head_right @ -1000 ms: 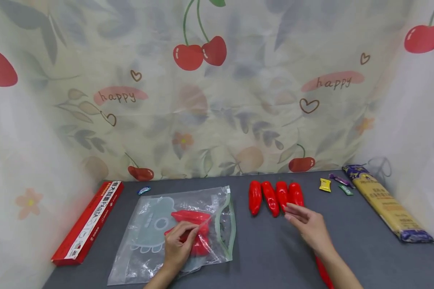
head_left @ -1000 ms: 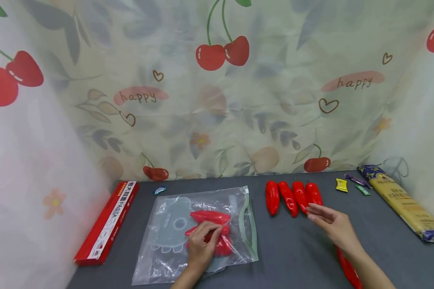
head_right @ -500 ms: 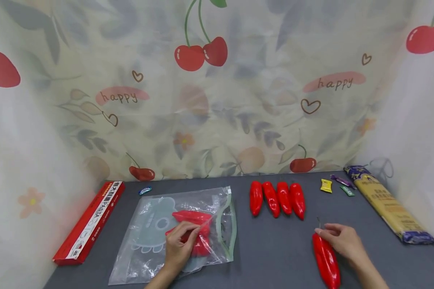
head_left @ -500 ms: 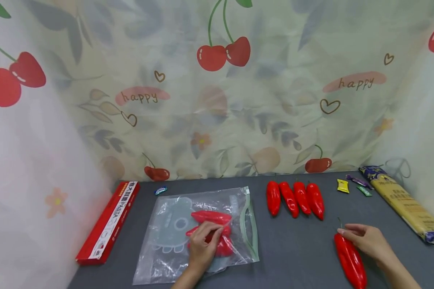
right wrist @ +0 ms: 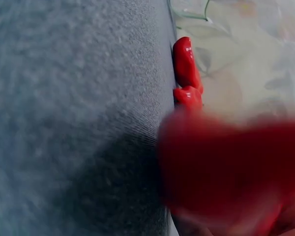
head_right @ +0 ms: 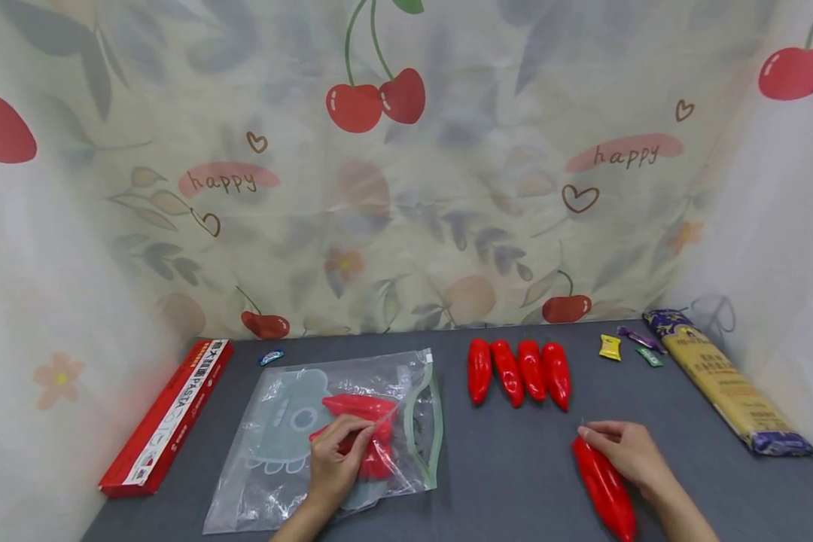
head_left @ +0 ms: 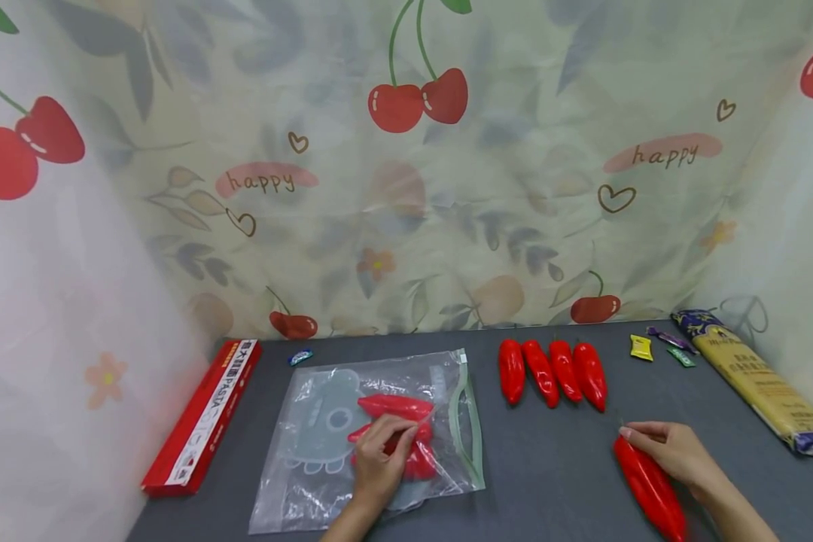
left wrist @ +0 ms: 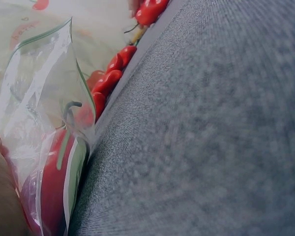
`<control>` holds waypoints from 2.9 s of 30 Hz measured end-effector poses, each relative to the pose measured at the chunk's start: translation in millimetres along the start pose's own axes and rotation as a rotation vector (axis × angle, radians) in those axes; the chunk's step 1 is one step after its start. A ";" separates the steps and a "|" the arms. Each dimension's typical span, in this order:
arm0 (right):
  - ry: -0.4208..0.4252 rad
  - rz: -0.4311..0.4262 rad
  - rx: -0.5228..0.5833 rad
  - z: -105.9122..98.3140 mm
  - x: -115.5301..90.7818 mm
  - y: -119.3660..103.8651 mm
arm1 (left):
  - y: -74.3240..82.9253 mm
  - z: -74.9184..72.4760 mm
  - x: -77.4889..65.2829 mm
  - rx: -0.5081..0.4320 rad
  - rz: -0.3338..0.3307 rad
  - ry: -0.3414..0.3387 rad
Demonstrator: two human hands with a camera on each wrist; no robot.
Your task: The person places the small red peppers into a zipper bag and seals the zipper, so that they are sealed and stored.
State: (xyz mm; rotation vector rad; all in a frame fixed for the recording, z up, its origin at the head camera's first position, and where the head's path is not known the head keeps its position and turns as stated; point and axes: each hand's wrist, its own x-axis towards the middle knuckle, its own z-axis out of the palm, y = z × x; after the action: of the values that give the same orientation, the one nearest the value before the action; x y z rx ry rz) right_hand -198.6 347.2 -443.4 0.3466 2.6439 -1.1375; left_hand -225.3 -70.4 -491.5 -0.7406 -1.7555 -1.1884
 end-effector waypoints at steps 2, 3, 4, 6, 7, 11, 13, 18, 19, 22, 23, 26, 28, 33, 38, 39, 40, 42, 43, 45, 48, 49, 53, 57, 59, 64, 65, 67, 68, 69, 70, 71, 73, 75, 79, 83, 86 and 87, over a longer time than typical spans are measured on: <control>0.022 -0.019 0.004 1.5 -0.4 -0.4 | -0.5 0.0 -0.6 0.001 -0.001 -0.002; 0.029 -0.026 0.013 2.3 -0.5 -0.8 | -0.5 -0.1 -0.6 -0.001 0.000 -0.002; 0.036 -0.034 0.026 3.3 -0.4 -1.5 | -0.3 -0.2 -0.5 -0.001 0.001 -0.002; 0.038 -0.038 0.073 5.1 0.3 -4.0 | 0.1 -0.5 -0.4 -0.001 0.001 0.000; 0.034 -0.041 0.102 5.9 0.8 -5.8 | 0.1 -0.6 -0.4 -0.001 0.000 0.000; 0.019 -0.059 0.193 11.1 3.2 -16.9 | 0.2 -0.9 -0.1 -0.002 0.002 -0.002; 0.011 -0.077 0.223 16.1 4.6 -24.7 | 0.1 -1.2 0.1 -0.004 0.004 -0.003; -0.022 -0.164 0.308 34.7 8.7 -49.4 | 0.3 -2.2 0.7 -0.011 0.009 0.000; -0.024 -0.188 0.331 38.9 9.4 -54.6 | 0.3 -2.3 0.7 -0.011 0.011 0.001; -0.019 -0.240 0.419 51.8 10.2 -71.5 | 0.4 -2.4 0.9 -0.013 0.012 0.001; -0.011 -0.245 0.449 56.7 10.1 -77.0 | 0.5 -2.3 0.9 -0.013 0.011 0.000; 0.024 -0.234 0.555 72.3 12.7 -93.0 | 0.6 -2.5 1.0 -0.011 0.007 -0.004; 0.042 -0.222 0.626 82.8 15.7 -102.2 | 0.8 -2.9 1.1 -0.006 -0.001 -0.005; 0.070 -0.216 0.788 101.3 21.5 -116.6 | 1.5 -3.5 1.8 -0.008 -0.005 -0.007; 0.140 -0.202 0.859 95.2 23.3 -118.2 | 1.5 -2.5 1.7 -0.018 0.005 -0.009; 0.167 -0.202 0.883 92.6 23.9 -117.8 | 1.6 -2.5 1.7 -0.023 0.006 -0.010; 0.192 -0.201 0.909 90.7 24.4 -117.8 | 1.5 -2.7 1.6 -0.022 0.005 -0.010; 0.223 -0.196 0.952 90.2 25.1 -118.5 | 1.1 -3.3 1.3 -0.023 0.004 -0.007; 0.231 -0.196 0.972 92.1 25.1 -119.3 | 0.8 -3.6 1.2 -0.020 0.004 -0.003; 0.222 -0.195 0.990 99.5 24.8 -121.6 | 0.1 -3.7 0.6 -0.010 0.011 0.004; 0.176 -0.195 0.934 114.3 22.7 -123.7 | -0.4 -2.3 -0.6 0.008 0.018 0.006; 0.167 -0.199 0.907 118.5 22.0 -123.9 | -0.3 -1.6 -1.0 0.009 0.019 0.004; 0.136 -0.234 0.831 125.9 22.4 -121.6 | 0.1 -0.9 -0.3 -0.006 0.015 -0.001; 0.105 -0.271 0.763 123.5 25.8 -118.5 | -0.1 -3.0 2.3 -0.008 0.019 0.000; 0.090 -0.278 0.720 123.5 26.9 -117.5 | -0.2 -3.4 2.5 -0.006 0.022 -0.004; 0.111 -0.362 0.607 126.7 31.8 -117.5 | -0.7 -1.2 0.8 -0.008 0.026 -0.002; 0.132 -0.389 0.569 127.1 33.3 -118.0 | -0.6 -0.8 0.6 -0.008 0.027 0.001; 0.196 -0.447 0.461 128.1 36.0 -119.2 | -0.2 0.1 0.4 -0.011 0.025 0.004; 0.227 -0.470 0.403 128.6 36.8 -119.9 | 0.0 0.7 0.2 -0.008 0.024 0.005; 0.253 -0.487 0.352 129.1 37.3 -120.9 | 0.2 1.2 0.1 -0.007 0.024 0.006; 0.271 -0.495 0.298 129.8 37.4 -121.9 | 0.4 1.8 0.0 -0.006 0.024 0.007; 0.285 -0.501 0.249 130.7 36.9 -123.0 | 0.5 2.3 -0.1 -0.004 0.023 0.008; 0.283 -0.500 0.195 133.2 35.2 -125.3 | 0.7 3.2 -0.1 0.000 0.020 0.009; 0.258 -0.491 0.190 136.2 32.3 -127.9 | 0.5 3.7 0.0 0.000 0.024 0.011; 0.184 -0.486 0.258 144.3 23.7 -132.2 | -0.4 3.2 1.2 0.008 0.040 0.017; 0.032 -0.516 0.421 155.3 15.4 -134.8 | -1.1 2.1 3.0 0.022 0.066 0.036; -0.065 -0.499 0.538 163.8 10.1 -134.8 | 1.8 1.2 6.2 0.019 0.085 0.049; -0.083 -0.488 0.563 166.2 8.4 -134.7 | 3.9 0.5 8.1 0.015 0.091 0.055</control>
State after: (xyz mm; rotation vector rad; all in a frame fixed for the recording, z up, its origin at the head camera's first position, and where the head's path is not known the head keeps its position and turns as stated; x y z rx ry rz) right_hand -227.2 136.1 -465.9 -0.2719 2.3478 -1.9964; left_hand -225.8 -68.5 -482.7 -0.7635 -1.6662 -1.1234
